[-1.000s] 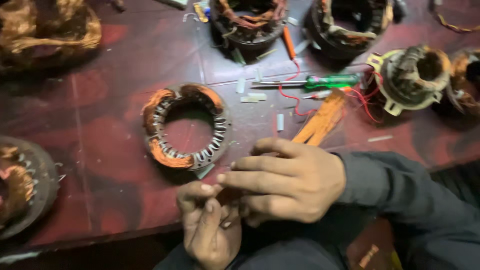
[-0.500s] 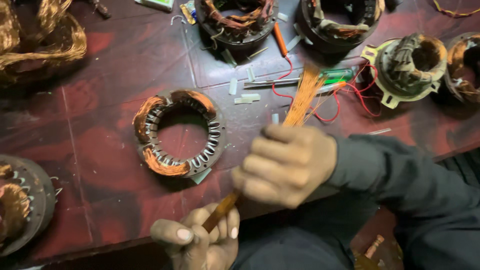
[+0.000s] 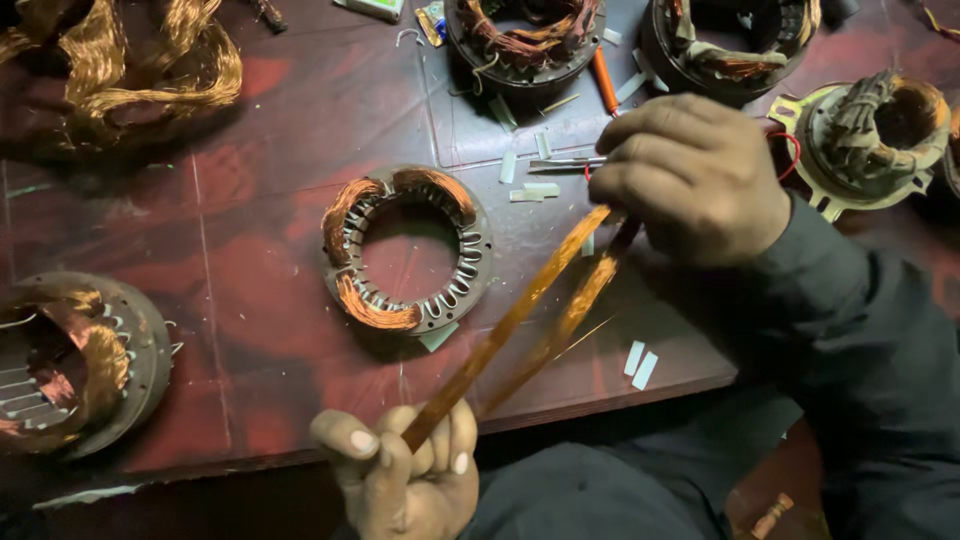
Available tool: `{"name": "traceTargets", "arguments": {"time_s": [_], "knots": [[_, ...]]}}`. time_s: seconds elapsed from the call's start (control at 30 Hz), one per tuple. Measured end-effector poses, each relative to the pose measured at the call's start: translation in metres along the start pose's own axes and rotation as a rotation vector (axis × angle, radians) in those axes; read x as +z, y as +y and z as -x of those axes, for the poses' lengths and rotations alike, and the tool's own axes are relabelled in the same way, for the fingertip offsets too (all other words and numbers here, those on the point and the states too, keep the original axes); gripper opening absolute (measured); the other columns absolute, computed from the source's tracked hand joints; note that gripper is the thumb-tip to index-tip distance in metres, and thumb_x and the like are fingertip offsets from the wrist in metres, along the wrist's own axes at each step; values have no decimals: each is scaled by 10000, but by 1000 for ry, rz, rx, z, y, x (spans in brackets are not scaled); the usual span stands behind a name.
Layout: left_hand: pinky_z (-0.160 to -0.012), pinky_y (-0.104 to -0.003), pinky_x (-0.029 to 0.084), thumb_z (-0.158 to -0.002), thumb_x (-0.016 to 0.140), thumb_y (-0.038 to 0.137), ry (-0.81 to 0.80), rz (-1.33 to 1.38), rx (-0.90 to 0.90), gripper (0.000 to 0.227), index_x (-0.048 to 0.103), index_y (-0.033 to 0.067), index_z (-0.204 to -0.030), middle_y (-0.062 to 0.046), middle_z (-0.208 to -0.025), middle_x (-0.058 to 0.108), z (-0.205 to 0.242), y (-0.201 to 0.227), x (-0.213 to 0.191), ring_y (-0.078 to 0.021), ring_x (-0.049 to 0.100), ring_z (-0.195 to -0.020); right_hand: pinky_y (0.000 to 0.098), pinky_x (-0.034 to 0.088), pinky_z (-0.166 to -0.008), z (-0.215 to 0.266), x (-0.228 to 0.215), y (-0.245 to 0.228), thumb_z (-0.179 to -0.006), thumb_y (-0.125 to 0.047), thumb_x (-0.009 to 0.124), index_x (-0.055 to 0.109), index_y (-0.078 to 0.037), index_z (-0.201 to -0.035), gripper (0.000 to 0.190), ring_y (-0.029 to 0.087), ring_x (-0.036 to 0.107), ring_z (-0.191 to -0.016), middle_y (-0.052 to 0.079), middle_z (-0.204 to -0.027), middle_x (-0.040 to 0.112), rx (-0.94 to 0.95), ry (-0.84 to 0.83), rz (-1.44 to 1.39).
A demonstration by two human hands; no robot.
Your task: The person twists a flat copper wire into a loop and then winds it around the slots of a motor stator. They use a screwdriver to tuck the wire into the slots and test the connection with a multimeter probe.
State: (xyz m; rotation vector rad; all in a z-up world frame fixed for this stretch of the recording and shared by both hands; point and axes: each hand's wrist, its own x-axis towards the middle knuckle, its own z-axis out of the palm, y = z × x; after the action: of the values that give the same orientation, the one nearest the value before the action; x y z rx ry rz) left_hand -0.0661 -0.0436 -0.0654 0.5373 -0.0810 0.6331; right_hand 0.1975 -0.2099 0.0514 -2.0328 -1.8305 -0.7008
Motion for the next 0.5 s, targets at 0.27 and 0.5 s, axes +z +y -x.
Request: {"name": "traceTargets", "arguments": {"time_s": [0.27, 0.5], "knots": [[-626, -304, 349, -1103, 522, 95, 115, 57, -1, 127, 456, 149, -1197, 42, -649, 264, -8, 4, 7, -104, 236, -570, 409, 557, -895, 3, -7, 3, -863, -39, 770, 695, -31, -1037, 190, 312, 672, -1103, 124, -1072, 691, 185, -94, -132], [-638, -265, 336, -1128, 508, 93, 167, 230, -33, 135, 524, 125, -1258, 53, -689, 274, -18, -4, 16, -79, 278, -604, 546, 374, -1120, -1, -41, -56, -911, -132, 653, 715, -16, -1237, 352, 347, 528, -1336, 150, -1324, 636, -43, 24, 173]]}}
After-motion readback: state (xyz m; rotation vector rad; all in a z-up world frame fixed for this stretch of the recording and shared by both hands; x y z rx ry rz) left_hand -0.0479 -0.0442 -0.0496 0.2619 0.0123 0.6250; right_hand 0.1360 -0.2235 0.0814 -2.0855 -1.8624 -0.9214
